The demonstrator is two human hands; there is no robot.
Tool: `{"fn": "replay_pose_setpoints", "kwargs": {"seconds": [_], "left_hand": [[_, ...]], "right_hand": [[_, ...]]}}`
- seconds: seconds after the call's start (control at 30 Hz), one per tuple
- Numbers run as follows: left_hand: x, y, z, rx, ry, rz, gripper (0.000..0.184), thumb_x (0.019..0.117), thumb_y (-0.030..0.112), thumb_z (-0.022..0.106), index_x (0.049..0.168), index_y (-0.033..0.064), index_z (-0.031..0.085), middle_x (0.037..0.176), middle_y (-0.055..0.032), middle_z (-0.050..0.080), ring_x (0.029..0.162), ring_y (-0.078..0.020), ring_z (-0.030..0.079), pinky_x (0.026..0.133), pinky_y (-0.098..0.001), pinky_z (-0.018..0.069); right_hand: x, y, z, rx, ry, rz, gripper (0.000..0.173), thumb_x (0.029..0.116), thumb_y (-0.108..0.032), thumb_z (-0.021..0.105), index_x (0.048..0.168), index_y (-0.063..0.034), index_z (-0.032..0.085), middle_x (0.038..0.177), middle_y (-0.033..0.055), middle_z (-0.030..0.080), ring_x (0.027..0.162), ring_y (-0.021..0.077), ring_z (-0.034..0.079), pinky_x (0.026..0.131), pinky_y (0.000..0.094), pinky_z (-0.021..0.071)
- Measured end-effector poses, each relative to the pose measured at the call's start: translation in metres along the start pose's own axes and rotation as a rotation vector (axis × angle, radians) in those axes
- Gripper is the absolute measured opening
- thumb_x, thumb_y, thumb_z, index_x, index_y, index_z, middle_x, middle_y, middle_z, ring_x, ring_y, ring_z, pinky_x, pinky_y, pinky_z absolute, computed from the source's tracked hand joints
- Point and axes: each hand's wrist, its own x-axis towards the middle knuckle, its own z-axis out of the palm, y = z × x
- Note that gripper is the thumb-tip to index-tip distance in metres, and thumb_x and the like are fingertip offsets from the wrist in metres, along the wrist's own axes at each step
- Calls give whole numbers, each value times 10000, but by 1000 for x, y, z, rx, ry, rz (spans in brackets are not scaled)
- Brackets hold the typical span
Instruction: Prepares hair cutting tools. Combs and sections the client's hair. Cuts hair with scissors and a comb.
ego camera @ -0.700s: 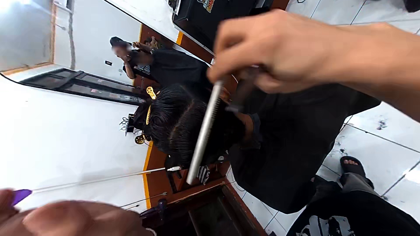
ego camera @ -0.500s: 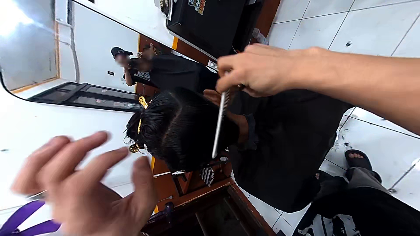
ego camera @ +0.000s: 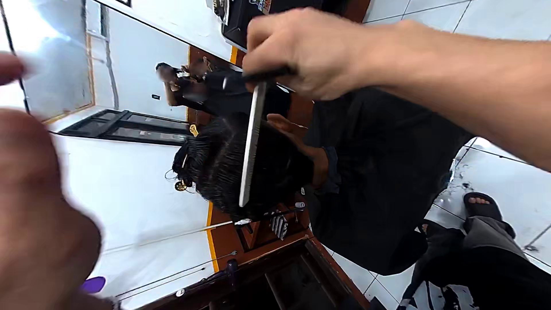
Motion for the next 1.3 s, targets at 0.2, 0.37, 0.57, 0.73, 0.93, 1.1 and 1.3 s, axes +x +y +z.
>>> {"fn": "replay_pose_setpoints", "kwargs": {"seconds": [0.2,0.37,0.57,0.73,0.93,1.1,1.3], "left_hand": [[-44,32,61,381,-216,320,439,973,462,631,1282,154,676,1483,-227,518,1421,-471,387,1070,-655,291],[-97,24,106,507,-112,446,82,1014,177,594,1052,167,666,1289,-66,674,1243,-270,557,1039,-465,323],[-150,24,103,282,-234,470,198,1048,261,500,1033,134,651,1171,-67,708,1145,-239,632,983,-420,430],[-126,38,57,222,112,200,241,1030,326,551,1120,126,650,1178,-93,685,1174,-241,588,1015,-400,392],[-122,13,55,74,347,171,247,1019,320,567,1134,113,636,1150,-88,689,1165,-203,603,1024,-371,415],[-122,-5,65,-282,572,137,181,1060,236,521,1140,144,656,1016,80,696,980,-21,653,884,-249,540],[-150,12,112,-478,311,35,288,1086,319,484,997,118,670,867,57,675,815,26,642,751,-171,556]], "right_hand": [[-64,20,2,-250,-264,75,338,910,47,598,1184,-119,704,1128,188,633,818,400,650,642,580,485],[-102,20,-37,-234,-203,137,382,917,55,541,1220,-105,709,1179,181,630,793,325,656,630,519,505],[-28,-30,-17,-122,56,103,284,1009,-80,510,1210,-103,710,1099,142,659,1006,282,658,842,457,540],[-38,-23,23,-204,-140,114,361,917,26,580,1212,-138,709,1110,198,651,794,401,666,628,569,515],[-90,-39,5,-372,-279,66,405,811,75,643,1140,-146,722,1076,169,654,644,339,644,510,508,497],[-17,-61,3,-191,57,100,298,983,-28,505,1193,-59,713,1091,154,668,972,285,673,827,466,559],[-45,-54,31,-350,-169,184,324,904,16,616,1164,-145,724,1081,172,671,739,367,672,609,560,534]]}}
